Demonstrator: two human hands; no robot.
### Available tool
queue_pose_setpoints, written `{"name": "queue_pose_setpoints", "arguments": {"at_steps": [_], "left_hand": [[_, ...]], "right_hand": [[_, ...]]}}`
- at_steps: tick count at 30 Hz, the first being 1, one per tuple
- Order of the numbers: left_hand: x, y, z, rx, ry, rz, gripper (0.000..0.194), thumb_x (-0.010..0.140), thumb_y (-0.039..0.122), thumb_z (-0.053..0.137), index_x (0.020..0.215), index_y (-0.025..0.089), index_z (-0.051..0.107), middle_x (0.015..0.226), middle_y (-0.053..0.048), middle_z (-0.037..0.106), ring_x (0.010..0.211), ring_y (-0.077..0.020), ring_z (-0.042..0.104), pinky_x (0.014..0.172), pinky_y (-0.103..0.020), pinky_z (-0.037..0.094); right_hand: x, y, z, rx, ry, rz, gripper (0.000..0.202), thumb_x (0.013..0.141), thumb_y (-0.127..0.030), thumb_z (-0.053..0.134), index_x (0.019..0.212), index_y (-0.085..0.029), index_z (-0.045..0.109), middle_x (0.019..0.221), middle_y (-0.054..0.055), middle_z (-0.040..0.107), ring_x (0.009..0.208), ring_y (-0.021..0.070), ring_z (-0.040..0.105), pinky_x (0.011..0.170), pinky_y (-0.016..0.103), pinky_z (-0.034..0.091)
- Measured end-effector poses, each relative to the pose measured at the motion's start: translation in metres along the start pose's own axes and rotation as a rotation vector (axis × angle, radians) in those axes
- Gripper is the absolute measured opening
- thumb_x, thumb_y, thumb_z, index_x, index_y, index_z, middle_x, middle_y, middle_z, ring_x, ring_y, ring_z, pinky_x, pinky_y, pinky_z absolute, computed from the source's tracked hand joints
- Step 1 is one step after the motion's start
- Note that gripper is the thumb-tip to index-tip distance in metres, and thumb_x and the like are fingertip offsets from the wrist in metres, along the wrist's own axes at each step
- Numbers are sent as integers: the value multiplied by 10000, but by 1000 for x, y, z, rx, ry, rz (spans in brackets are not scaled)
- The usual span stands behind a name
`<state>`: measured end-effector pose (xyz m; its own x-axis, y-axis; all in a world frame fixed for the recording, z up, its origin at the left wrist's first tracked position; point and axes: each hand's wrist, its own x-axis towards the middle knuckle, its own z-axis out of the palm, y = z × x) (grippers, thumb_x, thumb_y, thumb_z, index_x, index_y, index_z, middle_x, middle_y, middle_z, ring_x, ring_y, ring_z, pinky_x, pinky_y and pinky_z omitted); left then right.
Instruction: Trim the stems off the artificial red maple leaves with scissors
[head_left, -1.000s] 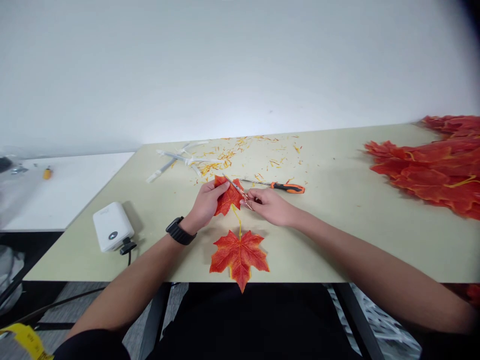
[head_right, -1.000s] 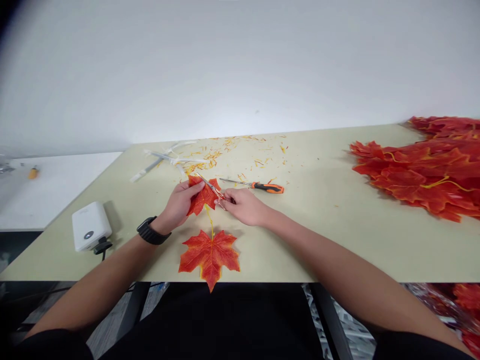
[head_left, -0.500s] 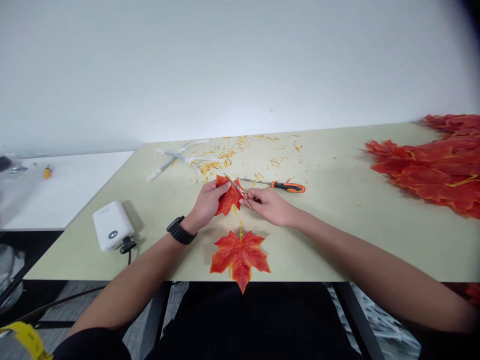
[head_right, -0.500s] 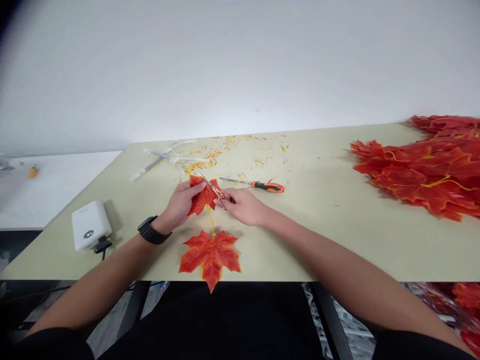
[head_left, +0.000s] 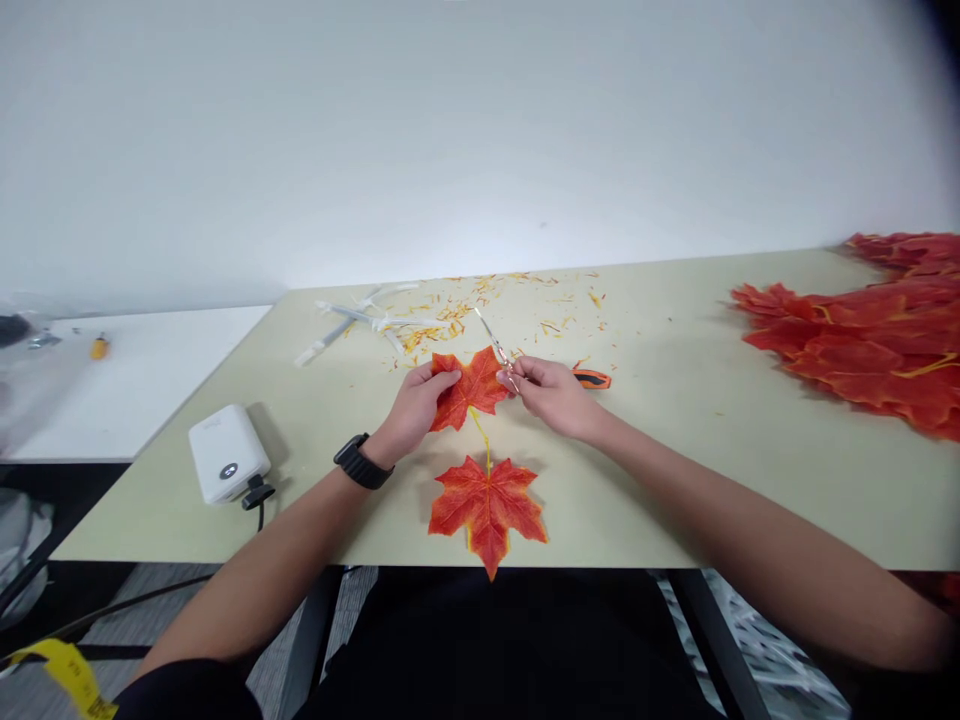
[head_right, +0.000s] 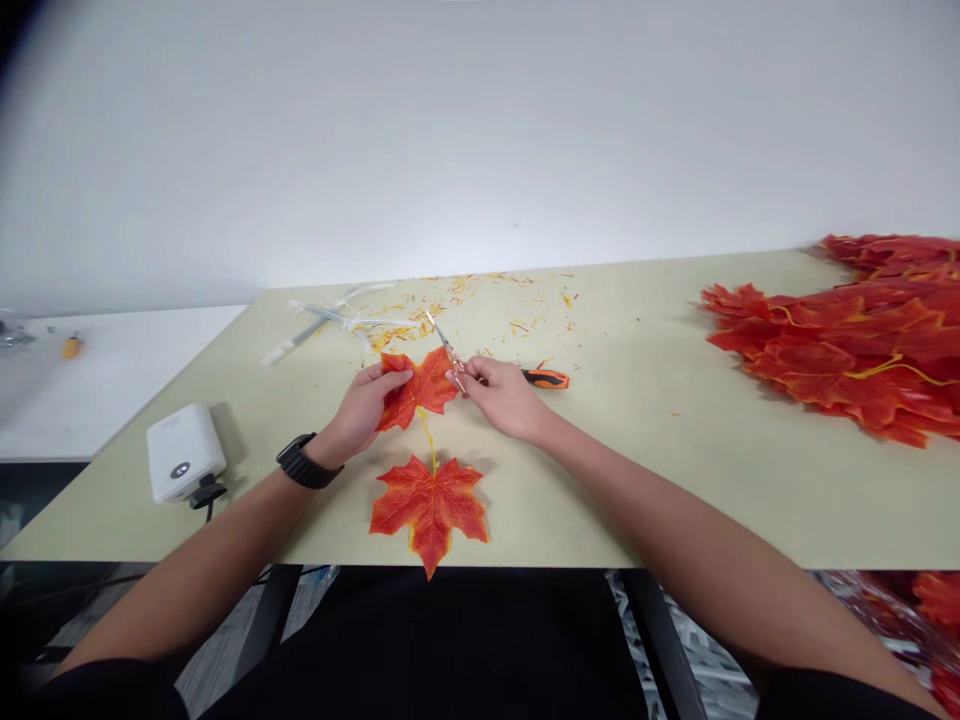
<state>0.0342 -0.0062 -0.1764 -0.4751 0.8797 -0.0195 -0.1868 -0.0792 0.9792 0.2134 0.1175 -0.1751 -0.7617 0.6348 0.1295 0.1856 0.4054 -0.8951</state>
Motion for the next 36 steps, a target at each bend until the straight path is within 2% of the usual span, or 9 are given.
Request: {"name": "queue_pose_setpoints", "arguments": {"at_steps": [3, 6, 8, 11, 14, 19, 22, 25, 36], "left_hand": [[-1, 3, 0, 5, -4, -1, 146, 747, 267, 780, 767, 156, 686, 748, -12, 671, 654, -114, 610, 612, -222, 474], [-2, 5, 0, 9, -65, 16, 178, 764, 283, 806, 835, 161, 698, 825, -24, 708, 709, -129, 648, 669, -242, 522], [-3, 5, 0, 15, -137, 38, 223, 784, 314, 828, 893, 163, 706, 895, -41, 736, 762, -146, 681, 720, -264, 555], [-3, 6, 1, 68, -223, 75, 277, 820, 365, 837, 965, 165, 710, 983, -72, 761, 844, -173, 719, 788, -295, 583], [-4, 6, 1, 106, -249, 86, 345, 815, 385, 853, 1038, 167, 706, 1006, -83, 768, 876, -192, 734, 810, -315, 590], [-3, 8, 0, -2, -139, 44, 511, 740, 332, 917, 1157, 193, 658, 999, -52, 757, 860, -168, 709, 805, -304, 573], [0, 7, -3, -69, -146, 17, 412, 771, 325, 895, 1102, 205, 683, 987, -21, 727, 801, -108, 642, 734, -235, 522], [1, 4, -4, -74, -183, -16, 266, 809, 350, 862, 973, 183, 737, 948, -19, 702, 757, -88, 594, 729, -229, 500], [0, 4, -3, 11, -210, 30, 191, 830, 341, 828, 893, 173, 764, 884, -31, 705, 753, -109, 586, 741, -258, 468]], "right_hand": [[2, 0, -3, 129, 41, 98, 486, 890, -650, 647, 747, -205, 512, 614, -17, 543, 542, 108, 429, 534, 262, 343], [3, -4, -4, 336, 54, 143, 512, 783, -675, 756, 787, -196, 576, 791, 24, 644, 647, 128, 558, 567, 265, 451], [3, -7, -3, 477, 66, 151, 539, 701, -646, 835, 739, -190, 551, 848, 24, 637, 724, 131, 583, 631, 273, 514], [2, -9, -2, 590, 58, 162, 568, 616, -560, 915, 667, -185, 491, 744, -12, 578, 694, 109, 547, 679, 278, 527], [1, -9, -1, 596, 60, 186, 557, 569, -489, 950, 660, -183, 493, 672, -33, 559, 639, 96, 525, 651, 266, 482], [3, -8, -5, 637, 187, 149, 526, 585, -444, 934, 655, -190, 479, 678, -37, 545, 640, 98, 516, 635, 264, 463], [5, -7, -9, 672, 275, 125, 478, 613, -398, 912, 653, -193, 482, 687, -36, 532, 650, 96, 496, 644, 261, 480], [6, -6, -10, 688, 326, 121, 452, 638, -378, 892, 656, -196, 479, 693, -35, 520, 646, 94, 476, 634, 256, 478], [7, -2, -7, 645, 360, 126, 440, 651, -402, 864, 672, -204, 472, 744, -14, 518, 679, 110, 486, 632, 267, 490]]}}
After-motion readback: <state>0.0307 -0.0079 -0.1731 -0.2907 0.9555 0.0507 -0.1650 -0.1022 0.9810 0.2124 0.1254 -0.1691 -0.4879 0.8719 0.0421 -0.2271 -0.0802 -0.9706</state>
